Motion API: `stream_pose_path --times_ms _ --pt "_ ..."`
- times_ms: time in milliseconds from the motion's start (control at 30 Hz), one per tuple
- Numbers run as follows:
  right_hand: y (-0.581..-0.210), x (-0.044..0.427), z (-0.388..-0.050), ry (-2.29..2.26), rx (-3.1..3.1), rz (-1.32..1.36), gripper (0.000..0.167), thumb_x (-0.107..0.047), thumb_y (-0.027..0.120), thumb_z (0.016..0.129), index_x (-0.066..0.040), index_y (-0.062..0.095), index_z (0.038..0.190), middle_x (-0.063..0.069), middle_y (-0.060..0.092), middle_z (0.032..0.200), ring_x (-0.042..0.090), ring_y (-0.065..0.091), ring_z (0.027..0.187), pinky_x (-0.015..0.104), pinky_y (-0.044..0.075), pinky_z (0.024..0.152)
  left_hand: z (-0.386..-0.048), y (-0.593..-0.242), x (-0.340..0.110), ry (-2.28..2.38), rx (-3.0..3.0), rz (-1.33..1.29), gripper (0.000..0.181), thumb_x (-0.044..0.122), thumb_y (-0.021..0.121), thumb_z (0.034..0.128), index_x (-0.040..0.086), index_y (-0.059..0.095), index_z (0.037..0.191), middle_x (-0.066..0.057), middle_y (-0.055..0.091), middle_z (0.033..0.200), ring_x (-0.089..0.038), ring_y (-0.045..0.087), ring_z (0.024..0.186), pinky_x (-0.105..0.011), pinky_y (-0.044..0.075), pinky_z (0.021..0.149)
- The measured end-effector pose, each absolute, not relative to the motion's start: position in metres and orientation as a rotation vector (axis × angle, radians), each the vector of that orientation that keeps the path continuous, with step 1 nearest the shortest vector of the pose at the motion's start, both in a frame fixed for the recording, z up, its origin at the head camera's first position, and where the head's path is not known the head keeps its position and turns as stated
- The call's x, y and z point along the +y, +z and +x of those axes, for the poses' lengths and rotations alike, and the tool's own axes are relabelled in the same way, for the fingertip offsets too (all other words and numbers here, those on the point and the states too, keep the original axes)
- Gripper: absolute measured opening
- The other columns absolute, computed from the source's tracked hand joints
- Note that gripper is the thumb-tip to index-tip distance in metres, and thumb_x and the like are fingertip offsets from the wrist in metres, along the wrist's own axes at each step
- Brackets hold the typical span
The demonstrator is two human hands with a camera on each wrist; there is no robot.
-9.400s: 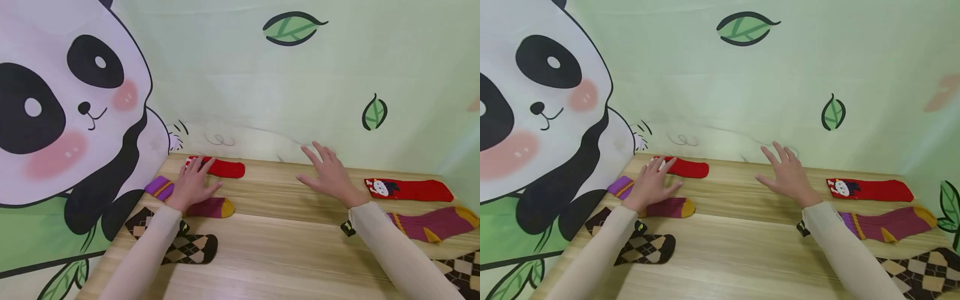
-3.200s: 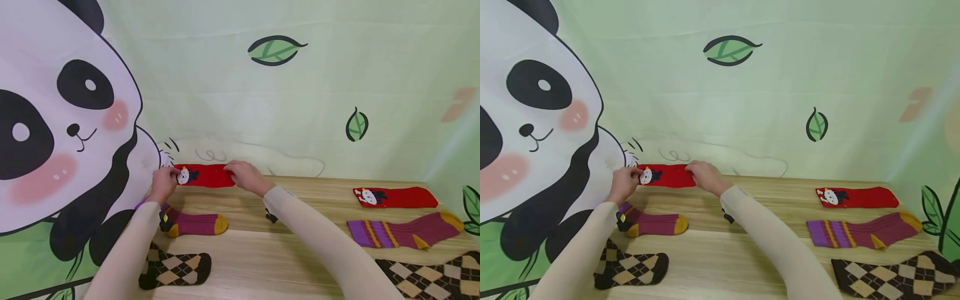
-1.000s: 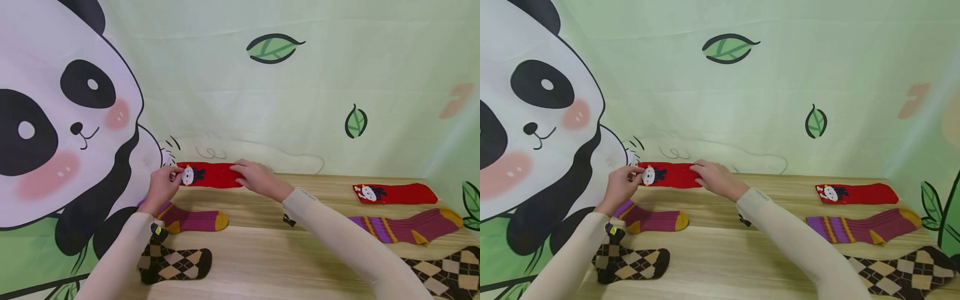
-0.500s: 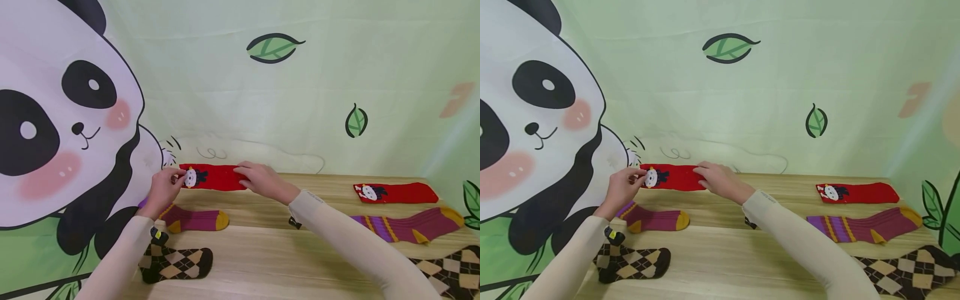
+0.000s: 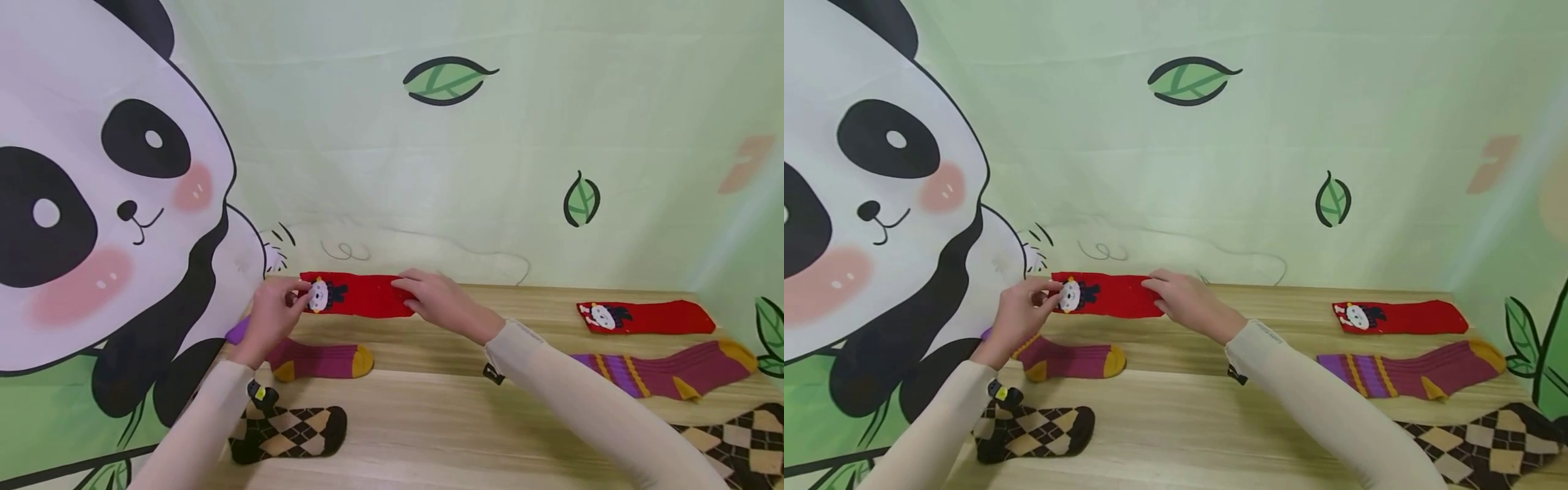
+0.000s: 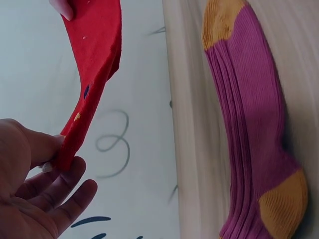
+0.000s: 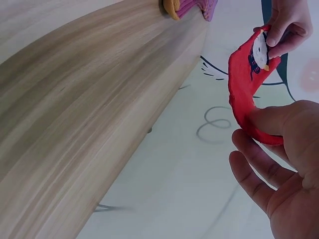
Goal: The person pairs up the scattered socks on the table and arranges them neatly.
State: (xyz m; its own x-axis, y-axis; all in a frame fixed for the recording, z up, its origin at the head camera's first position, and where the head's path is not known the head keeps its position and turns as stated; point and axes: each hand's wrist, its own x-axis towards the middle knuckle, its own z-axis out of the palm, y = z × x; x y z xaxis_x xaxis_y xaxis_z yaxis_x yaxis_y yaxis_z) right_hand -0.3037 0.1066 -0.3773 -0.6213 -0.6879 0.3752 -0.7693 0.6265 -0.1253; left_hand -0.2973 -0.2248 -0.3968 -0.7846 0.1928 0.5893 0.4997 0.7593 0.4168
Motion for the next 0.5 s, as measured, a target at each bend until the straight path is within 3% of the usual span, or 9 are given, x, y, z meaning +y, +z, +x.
stream_pose_path --times_ms 200,500 --pt "-0.379 0.115 -0.296 0.402 -2.544 1.169 0.046 -0.007 0.078 0.091 -0.001 0.065 0.135 0.013 0.064 0.134 0.027 0.064 0.12 0.037 0.054 0.1 -0.293 -0.399 -0.219 -0.805 -2.441 -0.523 0.019 0.001 0.079 0.0883 0.0 0.078 0.107 -0.015 0.074 0.097 -0.022 0.058 0.069 -0.028 0.05 0.06" --pt "-0.382 0.127 -0.287 0.389 -2.515 1.173 0.044 -0.005 0.078 0.091 0.0 0.066 0.132 0.013 0.066 0.132 0.027 0.064 0.119 0.038 0.055 0.098 -0.279 -0.402 -0.211 -0.893 -2.503 -0.489 0.02 0.006 0.077 0.0919 0.004 0.078 0.112 -0.011 0.072 0.102 -0.022 0.06 0.078 -0.029 0.055 0.068"
